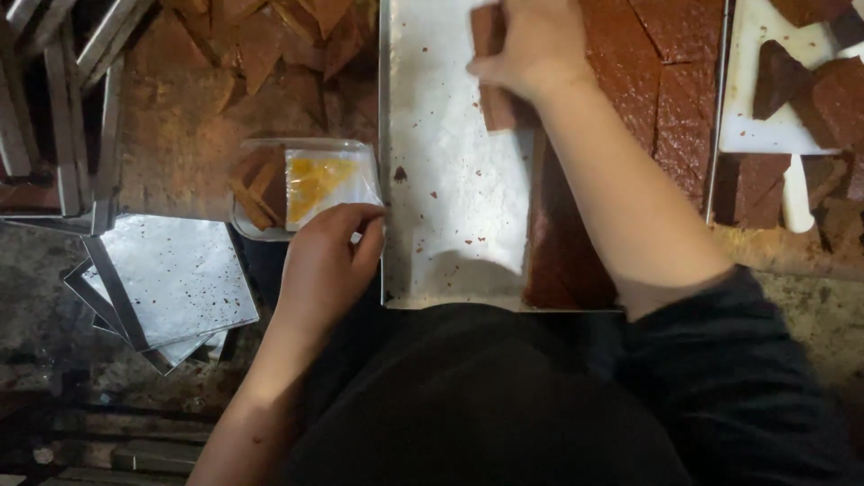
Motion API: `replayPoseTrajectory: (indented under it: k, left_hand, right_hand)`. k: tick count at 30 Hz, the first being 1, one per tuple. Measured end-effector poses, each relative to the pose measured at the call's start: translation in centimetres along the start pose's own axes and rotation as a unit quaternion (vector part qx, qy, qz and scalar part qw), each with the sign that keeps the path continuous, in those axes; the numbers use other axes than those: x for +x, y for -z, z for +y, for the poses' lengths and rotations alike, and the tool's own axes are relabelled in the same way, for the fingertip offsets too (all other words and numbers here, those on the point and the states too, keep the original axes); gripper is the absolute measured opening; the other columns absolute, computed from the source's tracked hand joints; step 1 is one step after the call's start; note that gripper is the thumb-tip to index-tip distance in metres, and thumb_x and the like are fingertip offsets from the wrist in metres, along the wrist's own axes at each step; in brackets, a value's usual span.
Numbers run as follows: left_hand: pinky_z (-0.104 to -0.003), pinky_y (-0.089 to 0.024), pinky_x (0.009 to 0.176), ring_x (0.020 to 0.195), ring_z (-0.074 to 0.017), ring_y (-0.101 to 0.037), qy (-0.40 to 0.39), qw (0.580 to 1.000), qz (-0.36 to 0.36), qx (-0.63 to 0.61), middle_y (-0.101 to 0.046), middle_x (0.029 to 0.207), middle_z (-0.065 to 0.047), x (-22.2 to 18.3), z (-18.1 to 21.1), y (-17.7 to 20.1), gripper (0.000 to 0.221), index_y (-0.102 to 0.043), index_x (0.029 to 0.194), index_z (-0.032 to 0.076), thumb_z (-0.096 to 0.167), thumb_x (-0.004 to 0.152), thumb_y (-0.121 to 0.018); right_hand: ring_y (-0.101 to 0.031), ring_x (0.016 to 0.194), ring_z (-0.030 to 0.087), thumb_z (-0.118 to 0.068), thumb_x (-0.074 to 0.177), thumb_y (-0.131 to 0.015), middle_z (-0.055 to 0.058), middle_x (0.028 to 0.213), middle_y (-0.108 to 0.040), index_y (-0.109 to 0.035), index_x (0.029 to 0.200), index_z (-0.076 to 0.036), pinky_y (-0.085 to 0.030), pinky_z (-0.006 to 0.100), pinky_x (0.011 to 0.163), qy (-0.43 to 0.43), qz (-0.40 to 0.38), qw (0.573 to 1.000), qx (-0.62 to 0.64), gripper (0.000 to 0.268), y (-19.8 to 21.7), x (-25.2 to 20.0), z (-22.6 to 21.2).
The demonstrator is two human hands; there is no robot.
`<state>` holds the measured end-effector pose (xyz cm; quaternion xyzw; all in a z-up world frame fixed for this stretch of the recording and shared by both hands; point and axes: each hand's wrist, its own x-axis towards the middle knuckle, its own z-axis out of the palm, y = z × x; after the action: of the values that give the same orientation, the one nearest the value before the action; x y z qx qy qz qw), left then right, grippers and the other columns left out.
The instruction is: Break large baked sheets into smaller irregular pieces and clear the trays
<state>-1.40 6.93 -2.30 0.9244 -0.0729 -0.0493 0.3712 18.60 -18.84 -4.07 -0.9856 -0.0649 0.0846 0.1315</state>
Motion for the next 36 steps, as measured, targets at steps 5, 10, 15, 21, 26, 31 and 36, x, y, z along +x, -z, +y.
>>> replayPoseTrajectory:
  k: [5,10,15,21,26,31,36]
  left_hand:
    - [-0.038,-0.053,0.076,0.077,-0.0251,-0.072,0.035,0.999,-0.005,-0.007,-0.078,0.1,-0.009,0.3,0.1,0.6,0.022,-0.076,0.108,0.009,0.022,0.094,-0.066]
    - [-0.03,-0.057,0.072,0.083,-0.0177,-0.07,-0.01,0.998,-0.001,-0.055,-0.075,0.093,-0.005,1.0,0.6,0.6,0.016,-0.074,0.101,0.008,0.005,0.087,-0.067]
    - [-0.036,-0.058,0.065,0.073,-0.0244,-0.073,0.0,0.999,-0.009,-0.037,-0.075,0.087,-0.007,1.4,0.1,-0.8,0.013,-0.076,0.099,0.012,0.014,0.087,-0.072]
    - [-0.041,-0.06,0.066,0.08,-0.032,-0.075,-0.033,0.999,0.003,-0.027,-0.075,0.086,-0.009,1.7,1.2,-1.2,0.012,-0.077,0.098,0.015,0.013,0.086,-0.076]
    - [-0.041,-0.059,0.065,0.082,-0.0367,-0.073,-0.054,0.996,0.057,-0.049,-0.073,0.1,-0.015,1.7,1.4,-0.1,0.025,-0.076,0.11,0.007,0.002,0.087,-0.07]
    - [-0.049,-0.056,0.093,0.118,-0.0454,-0.065,-0.129,0.982,0.04,-0.13,-0.065,0.128,-0.023,2.7,3.8,1.0,0.052,-0.067,0.127,-0.002,-0.011,0.076,-0.061]
    - [-0.052,-0.059,0.079,0.106,-0.0455,-0.069,-0.22,0.973,0.003,-0.065,-0.067,0.126,-0.02,1.2,7.5,-0.4,0.053,-0.066,0.128,0.005,-0.007,0.076,-0.066]
  right_hand:
    - [-0.057,0.112,0.036,-0.045,0.081,-0.083,0.016,0.124,-0.06,-0.042,0.153,-0.02,-0.055,0.051,0.086,0.049,-0.188,0.98,-0.039,0.087,0.6,-4.8,-4.2]
    - [-0.058,0.102,0.027,0.012,0.074,-0.065,0.021,0.128,-0.041,-0.025,0.125,-0.029,-0.053,0.022,0.06,-0.014,-0.061,0.875,0.48,0.077,-0.8,-9.0,0.2]
    - [-0.058,0.091,0.013,-0.005,0.085,-0.063,0.007,0.115,-0.053,-0.045,0.12,-0.013,-0.058,0.021,0.068,-0.134,-0.023,0.737,0.662,0.04,-4.2,-11.6,2.4]
    - [-0.064,0.092,0.033,-0.008,0.081,-0.083,0.011,0.094,-0.06,-0.057,0.102,-0.011,-0.051,0.043,0.078,0.097,0.187,0.944,0.252,0.033,-4.6,-10.9,0.7]
    - [-0.067,0.107,0.029,-0.01,0.094,-0.077,0.008,0.109,-0.067,-0.068,0.117,-0.012,-0.055,0.04,0.09,0.166,0.246,0.898,0.326,0.025,-0.2,-13.8,-2.1]
    - [-0.065,0.116,0.05,0.009,0.087,-0.057,0.021,0.125,-0.07,-0.065,0.131,-0.017,-0.055,0.057,0.094,0.202,0.017,0.904,0.376,0.051,3.3,-19.1,-7.5]
    - [-0.074,0.09,0.041,-0.021,0.091,-0.063,0.011,0.093,-0.075,-0.052,0.129,-0.024,-0.058,0.054,0.079,0.043,0.006,0.968,0.249,0.04,0.5,-18.0,-5.1]
